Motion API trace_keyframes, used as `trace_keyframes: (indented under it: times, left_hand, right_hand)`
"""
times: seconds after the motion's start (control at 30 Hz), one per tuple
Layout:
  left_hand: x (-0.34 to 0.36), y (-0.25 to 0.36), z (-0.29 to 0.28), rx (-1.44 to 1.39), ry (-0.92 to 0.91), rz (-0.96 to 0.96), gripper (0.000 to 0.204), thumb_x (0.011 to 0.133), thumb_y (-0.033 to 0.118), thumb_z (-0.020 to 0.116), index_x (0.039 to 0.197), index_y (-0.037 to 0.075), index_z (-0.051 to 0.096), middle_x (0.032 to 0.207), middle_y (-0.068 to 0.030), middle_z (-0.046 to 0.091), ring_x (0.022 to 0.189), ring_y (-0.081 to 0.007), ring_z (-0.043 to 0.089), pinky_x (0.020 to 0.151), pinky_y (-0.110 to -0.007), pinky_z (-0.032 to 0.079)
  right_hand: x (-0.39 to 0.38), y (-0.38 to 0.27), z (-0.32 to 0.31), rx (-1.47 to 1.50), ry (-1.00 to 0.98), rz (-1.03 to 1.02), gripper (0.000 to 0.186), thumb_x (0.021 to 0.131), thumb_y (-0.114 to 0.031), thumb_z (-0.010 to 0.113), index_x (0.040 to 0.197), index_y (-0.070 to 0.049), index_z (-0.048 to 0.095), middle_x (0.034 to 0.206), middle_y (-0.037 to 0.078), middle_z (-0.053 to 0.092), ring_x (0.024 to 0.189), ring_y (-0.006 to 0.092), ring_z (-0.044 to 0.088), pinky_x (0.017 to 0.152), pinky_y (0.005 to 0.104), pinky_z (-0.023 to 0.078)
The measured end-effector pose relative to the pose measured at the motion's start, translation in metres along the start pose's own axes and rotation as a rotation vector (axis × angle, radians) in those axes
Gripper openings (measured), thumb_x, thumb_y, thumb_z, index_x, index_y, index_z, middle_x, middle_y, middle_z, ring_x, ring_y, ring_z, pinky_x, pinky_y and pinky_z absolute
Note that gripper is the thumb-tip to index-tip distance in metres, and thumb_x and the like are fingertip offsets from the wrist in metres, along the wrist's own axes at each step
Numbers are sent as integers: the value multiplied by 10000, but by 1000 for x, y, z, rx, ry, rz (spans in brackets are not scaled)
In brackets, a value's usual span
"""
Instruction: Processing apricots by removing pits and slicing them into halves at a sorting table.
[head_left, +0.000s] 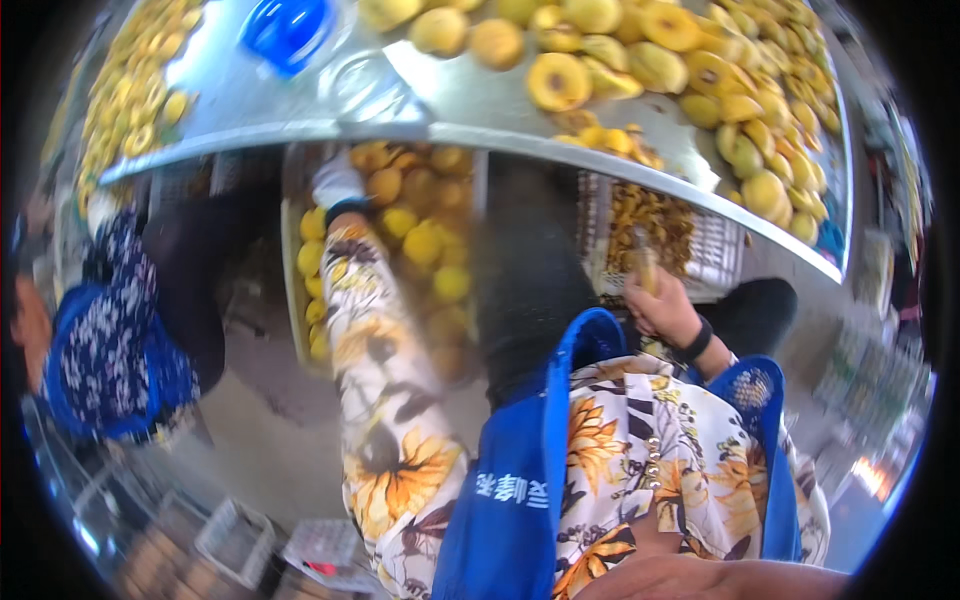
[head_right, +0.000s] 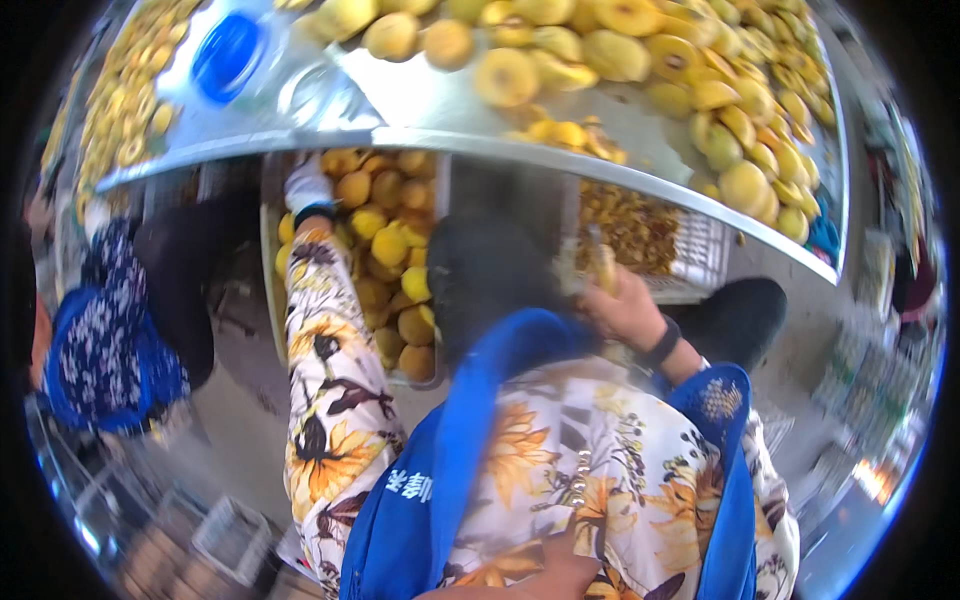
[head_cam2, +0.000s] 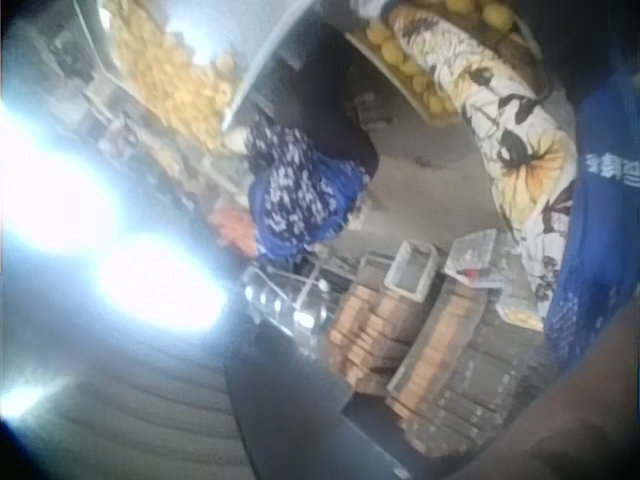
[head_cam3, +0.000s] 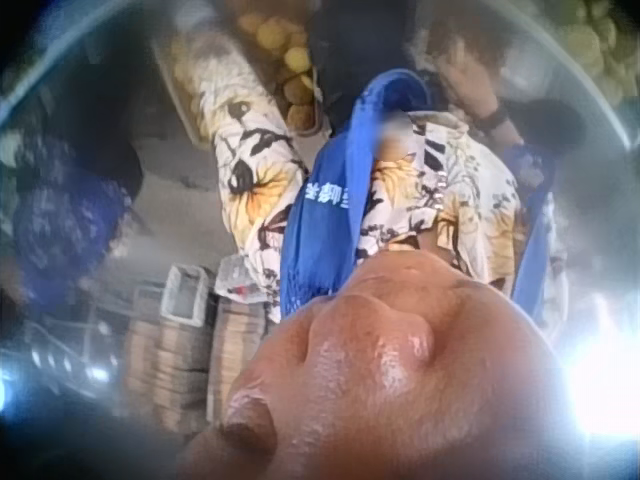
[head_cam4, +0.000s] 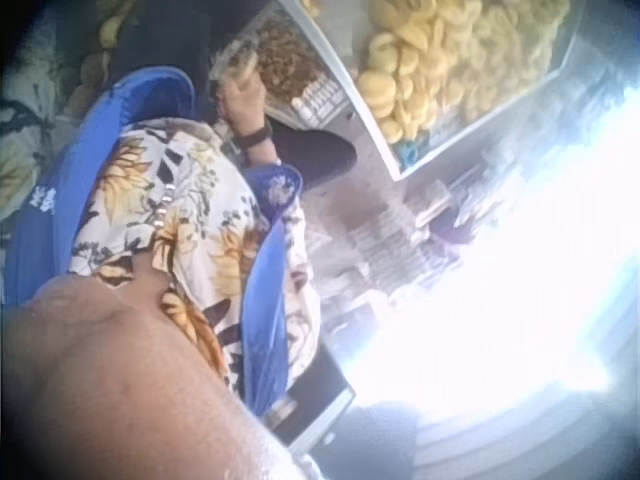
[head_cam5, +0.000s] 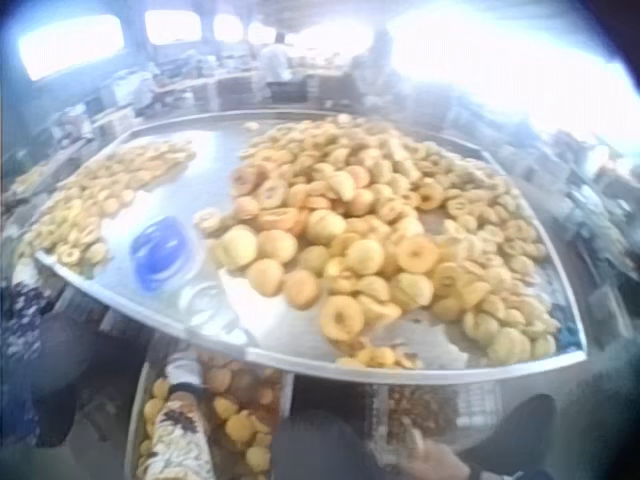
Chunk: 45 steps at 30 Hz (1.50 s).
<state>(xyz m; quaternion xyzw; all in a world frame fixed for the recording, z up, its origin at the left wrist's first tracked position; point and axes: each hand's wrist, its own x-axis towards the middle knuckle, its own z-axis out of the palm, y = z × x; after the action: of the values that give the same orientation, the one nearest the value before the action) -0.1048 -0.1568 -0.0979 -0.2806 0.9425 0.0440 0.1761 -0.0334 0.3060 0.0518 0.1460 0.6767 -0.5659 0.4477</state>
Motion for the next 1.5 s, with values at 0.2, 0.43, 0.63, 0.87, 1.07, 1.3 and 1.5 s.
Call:
trace_keyframes:
  times: [0.2, 0.43, 0.63, 0.87, 1.07, 1.3, 1.5]
  left_hand:
    - [-68, 41, -18, -177, 512, -187, 269, 797, 252, 540, 1034, 151, 620, 966, -171, 613, 867, -336, 585, 760, -391, 469]
    - [-155, 181, -101, -606, 824, 422, 326, 787, 321, 590, 997, 74, 619, 947, -141, 623, 829, -288, 606, 697, -357, 486]
    - [-80, 242, -102, -164, 315, 622, 579, 699, 419, 635, 1179, 140, 469, 1094, -196, 514, 960, -372, 532, 808, -430, 437]
    - [-101, 232, -110, -586, 339, 610, 651, 660, 229, 688, 1225, 24, 435, 1020, -169, 568, 920, -287, 565, 808, -356, 460]
    - [-227, 276, -95, -1971, -453, 517, 508, 852, 161, 567, 1269, 53, 297, 1002, -107, 538, 867, -186, 572, 732, -275, 505]
    - [-257, 298, -42, -2024, -775, 161, 394, 899, 300, 460, 1175, 21, 421, 1037, -106, 540, 858, -186, 559, 755, -288, 478]
    - [-252, 299, -33, -1977, -747, 178, 380, 898, 300, 460, 1155, 21, 438, 1024, -102, 542, 855, -183, 559, 747, -285, 478]
  right_hand:
    - [0, 17, -30, -179, 20, -161, 126, 822, -103, 561, 894, -20, 500, 628, 3, 516, 450, 59, 483, 412, 194, 382]
    - [-9, 23, -42, -243, 93, -235, 175, 808, -138, 600, 919, -22, 529, 653, 20, 554, 486, 64, 502, 461, 211, 414]
    - [-11, 26, -41, -331, 183, -488, 212, 778, -156, 632, 910, 0, 575, 700, 93, 611, 593, 141, 571, 598, 271, 463]
    - [-6, 14, -43, -308, 213, -623, 288, 753, -157, 652, 989, -20, 558, 712, 105, 609, 595, 183, 587, 590, 286, 464]
    - [-1, -32, -48, -336, 398, -859, 608, 681, -196, 710, 1218, -118, 435, 794, 151, 610, 718, 309, 611, 638, 335, 476]
    - [14, -21, -71, -520, 412, -1060, 520, 690, -299, 703, 1116, -65, 519, 822, 159, 613, 696, 255, 601, 648, 303, 474]
    - [26, -11, -77, -122, 239, -914, 361, 808, -289, 596, 997, 14, 542, 756, 126, 609, 685, 189, 590, 635, 295, 467]
